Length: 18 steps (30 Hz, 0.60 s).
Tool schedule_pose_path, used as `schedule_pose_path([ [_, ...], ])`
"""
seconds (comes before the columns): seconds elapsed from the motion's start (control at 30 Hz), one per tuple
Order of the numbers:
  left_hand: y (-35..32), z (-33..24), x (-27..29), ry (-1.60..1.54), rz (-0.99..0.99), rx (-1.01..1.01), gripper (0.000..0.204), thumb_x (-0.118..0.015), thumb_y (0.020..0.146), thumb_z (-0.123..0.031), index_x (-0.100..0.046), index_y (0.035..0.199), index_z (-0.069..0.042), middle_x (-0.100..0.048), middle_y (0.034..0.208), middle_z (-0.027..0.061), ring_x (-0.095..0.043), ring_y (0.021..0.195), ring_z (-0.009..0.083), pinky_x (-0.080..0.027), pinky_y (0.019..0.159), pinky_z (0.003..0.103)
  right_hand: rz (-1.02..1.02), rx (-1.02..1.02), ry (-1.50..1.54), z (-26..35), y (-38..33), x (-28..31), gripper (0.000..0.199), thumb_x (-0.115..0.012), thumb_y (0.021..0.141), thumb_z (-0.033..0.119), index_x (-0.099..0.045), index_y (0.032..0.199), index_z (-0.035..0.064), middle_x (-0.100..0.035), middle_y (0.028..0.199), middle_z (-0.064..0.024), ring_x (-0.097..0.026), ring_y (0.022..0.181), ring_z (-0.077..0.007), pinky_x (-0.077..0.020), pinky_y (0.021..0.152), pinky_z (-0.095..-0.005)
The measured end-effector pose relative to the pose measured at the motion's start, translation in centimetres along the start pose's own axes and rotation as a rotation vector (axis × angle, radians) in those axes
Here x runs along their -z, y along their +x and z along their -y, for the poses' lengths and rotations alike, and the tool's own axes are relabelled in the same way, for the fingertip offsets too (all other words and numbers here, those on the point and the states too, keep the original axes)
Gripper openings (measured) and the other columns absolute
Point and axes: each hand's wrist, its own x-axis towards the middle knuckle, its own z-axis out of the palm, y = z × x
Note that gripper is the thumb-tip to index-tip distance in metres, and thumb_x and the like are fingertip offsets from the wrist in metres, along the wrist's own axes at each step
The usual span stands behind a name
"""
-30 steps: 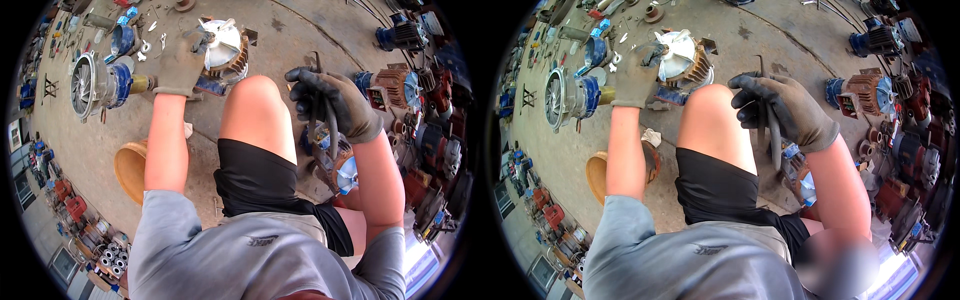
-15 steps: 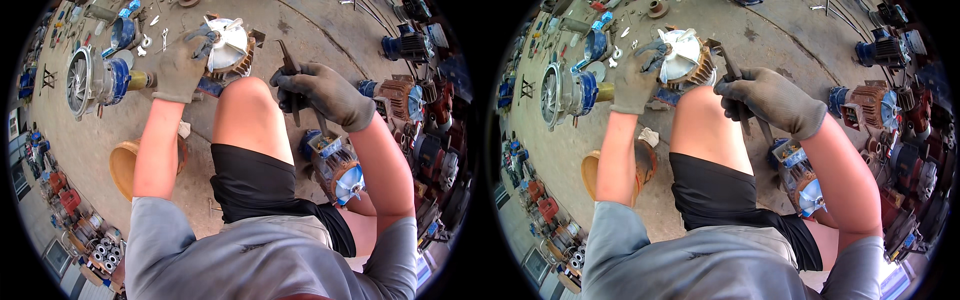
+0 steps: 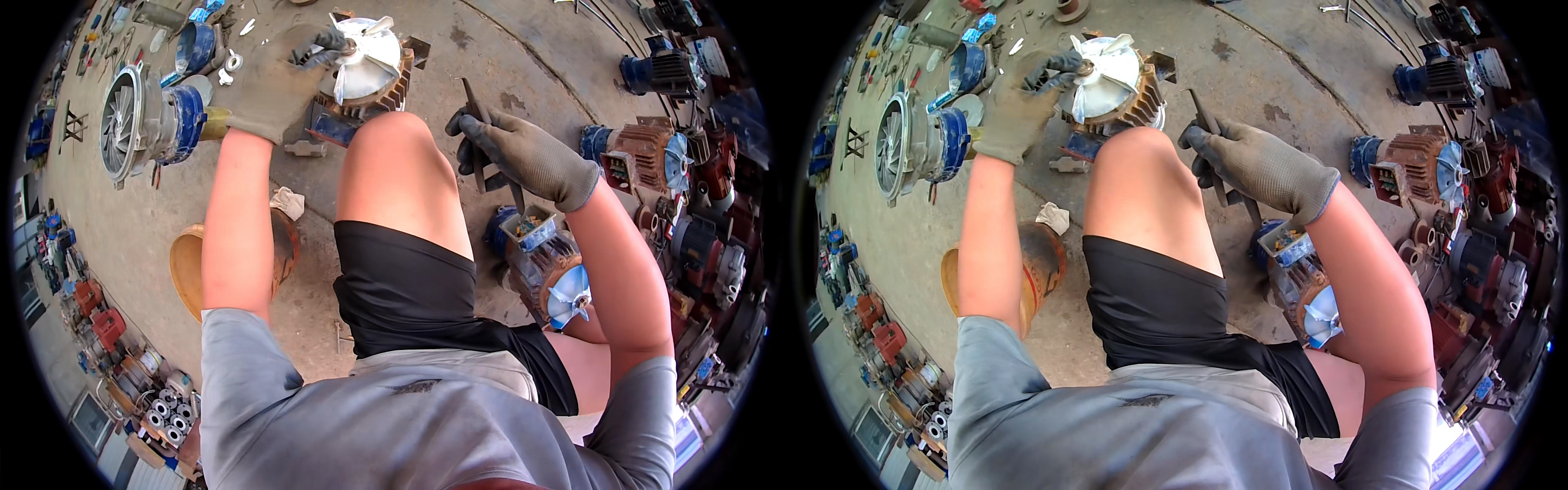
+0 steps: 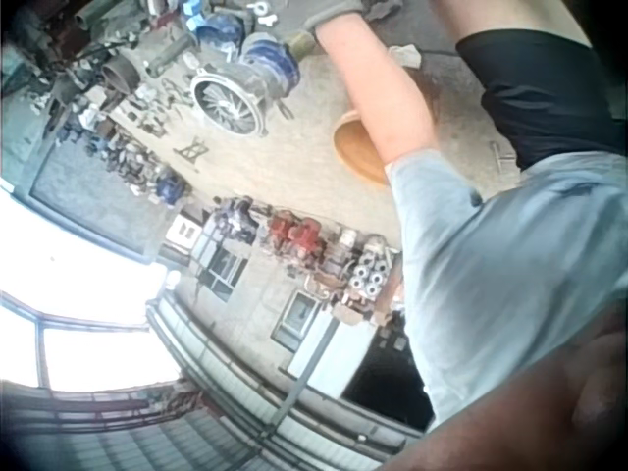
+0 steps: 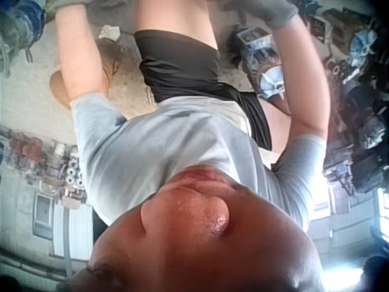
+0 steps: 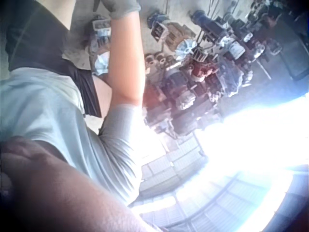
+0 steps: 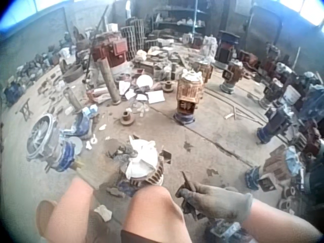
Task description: The person puts on gloves and uses a hammer to separate a metal mesh screen from a cylindrical housing. They then sit on the floor and use pliers to remove small metal rings from the center of two separate blue fan-like components, placing the removed rings into a small container.
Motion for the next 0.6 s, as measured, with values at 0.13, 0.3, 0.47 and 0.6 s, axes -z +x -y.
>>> schedule_pose_path([
  [0.13, 0.9, 1.5, 0.9, -0.039, 0.053, 0.032, 0.025, -0.076, 0.094, -0.014, -0.076, 0.117, -0.008, -0.08, 0.11, 0.0087, -0.076, 0.1, 0.0192, -0.058, 0.088, 0.033, -0.077, -0.052, 0.055, 0.1, -1.2, 0.3, 0.042, -0.051, 0.111, 0.037, -0.064, 0.125, 0.0008, -0.072, 0.096, -0.008, -0.069, 0.084, -0.0144, -0.0571, 0.073, -0.0321],
  [0.3, 2.2, -0.5, 0.2, 0.127, 0.123, 0.132, 0.029, -0.077, 0.093, -0.02, -0.077, 0.12, -0.009, -0.079, 0.109, 0.0099, -0.076, 0.099, 0.0211, -0.058, 0.09, 0.033, -0.021, -0.048, 0.018, 0.3, -2.1, 0.8, 0.038, -0.052, 0.108, 0.034, -0.065, 0.119, 0.0009, -0.07, 0.09, -0.0089, -0.068, 0.081, -0.0152, -0.0557, 0.07, -0.0335],
  [0.47, 2.4, -0.7, -0.8, 0.198, 0.055, 0.096, 0.03, -0.079, 0.09, -0.026, -0.079, 0.117, -0.011, -0.079, 0.109, 0.0109, -0.076, 0.1, 0.0252, -0.058, 0.09, 0.036, -0.001, -0.028, -0.163, 1.2, -1.4, 1.2, 0.037, -0.056, 0.104, 0.036, -0.066, 0.112, 0.0011, -0.069, 0.085, -0.008, -0.066, 0.072, -0.0166, -0.0534, 0.066, -0.0339],
  [0.6, 1.7, -0.9, -0.7, 0.223, 0.047, 0.117, 0.034, -0.082, 0.088, -0.03, -0.079, 0.116, -0.012, -0.079, 0.111, 0.0116, -0.076, 0.101, 0.0279, -0.059, 0.089, 0.038, -0.067, 0.173, -0.268, 7.0, -3.0, 1.9, 0.041, -0.064, 0.099, 0.033, -0.065, 0.123, -0.0003, -0.071, 0.089, -0.0103, -0.069, 0.078, -0.0176, -0.0546, 0.071, -0.0344],
])
